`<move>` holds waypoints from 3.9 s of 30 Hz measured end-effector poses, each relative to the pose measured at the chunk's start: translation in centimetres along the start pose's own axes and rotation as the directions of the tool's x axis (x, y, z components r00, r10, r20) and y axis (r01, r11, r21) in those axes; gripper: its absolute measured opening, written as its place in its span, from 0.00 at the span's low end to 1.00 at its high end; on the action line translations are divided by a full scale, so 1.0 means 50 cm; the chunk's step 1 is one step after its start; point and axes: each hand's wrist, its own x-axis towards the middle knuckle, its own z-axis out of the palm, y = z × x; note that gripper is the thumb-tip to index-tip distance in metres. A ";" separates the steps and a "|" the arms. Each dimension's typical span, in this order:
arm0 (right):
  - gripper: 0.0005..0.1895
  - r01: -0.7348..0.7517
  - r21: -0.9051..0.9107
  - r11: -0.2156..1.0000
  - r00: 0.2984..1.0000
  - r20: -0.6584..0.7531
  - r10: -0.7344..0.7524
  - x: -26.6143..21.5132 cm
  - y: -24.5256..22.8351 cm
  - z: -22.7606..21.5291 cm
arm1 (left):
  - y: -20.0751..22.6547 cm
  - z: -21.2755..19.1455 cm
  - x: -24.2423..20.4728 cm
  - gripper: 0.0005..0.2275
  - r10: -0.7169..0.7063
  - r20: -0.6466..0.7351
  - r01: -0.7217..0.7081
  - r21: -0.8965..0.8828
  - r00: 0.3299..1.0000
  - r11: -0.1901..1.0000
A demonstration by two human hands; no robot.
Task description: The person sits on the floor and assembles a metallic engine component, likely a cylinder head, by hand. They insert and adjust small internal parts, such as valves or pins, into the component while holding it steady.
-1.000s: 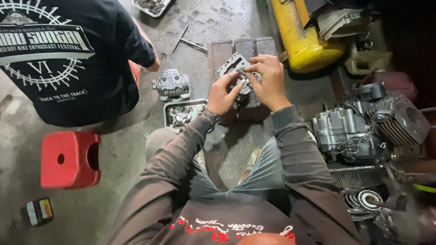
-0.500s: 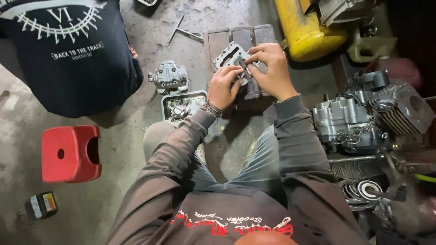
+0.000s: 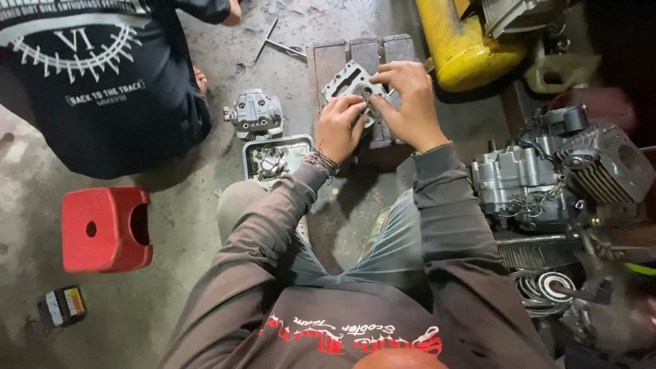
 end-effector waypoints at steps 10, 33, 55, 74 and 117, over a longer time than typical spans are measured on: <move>0.13 -0.104 -0.082 0.991 0.994 -0.040 0.101 -0.034 0.095 0.076 | -0.034 0.044 -0.040 0.15 0.120 0.000 -0.116 0.253 0.993 0.961; 0.06 -0.028 0.080 0.996 1.000 0.007 0.027 -0.027 0.067 0.069 | -0.059 0.048 -0.049 0.26 0.129 0.147 -0.171 0.330 0.981 0.928; 0.11 -0.089 -0.088 0.992 0.995 -0.054 0.085 -0.020 0.058 0.056 | -0.062 0.048 -0.052 0.25 0.117 0.162 -0.170 0.366 0.980 0.915; 0.18 -0.096 -0.064 0.993 0.993 -0.070 0.091 -0.023 0.083 0.076 | -0.066 0.050 -0.053 0.26 0.137 0.176 -0.194 0.362 0.975 0.912; 0.13 -0.058 -0.001 0.998 0.998 -0.039 0.058 -0.032 0.070 0.050 | -0.054 0.044 -0.052 0.26 0.109 0.176 -0.169 0.374 0.978 0.912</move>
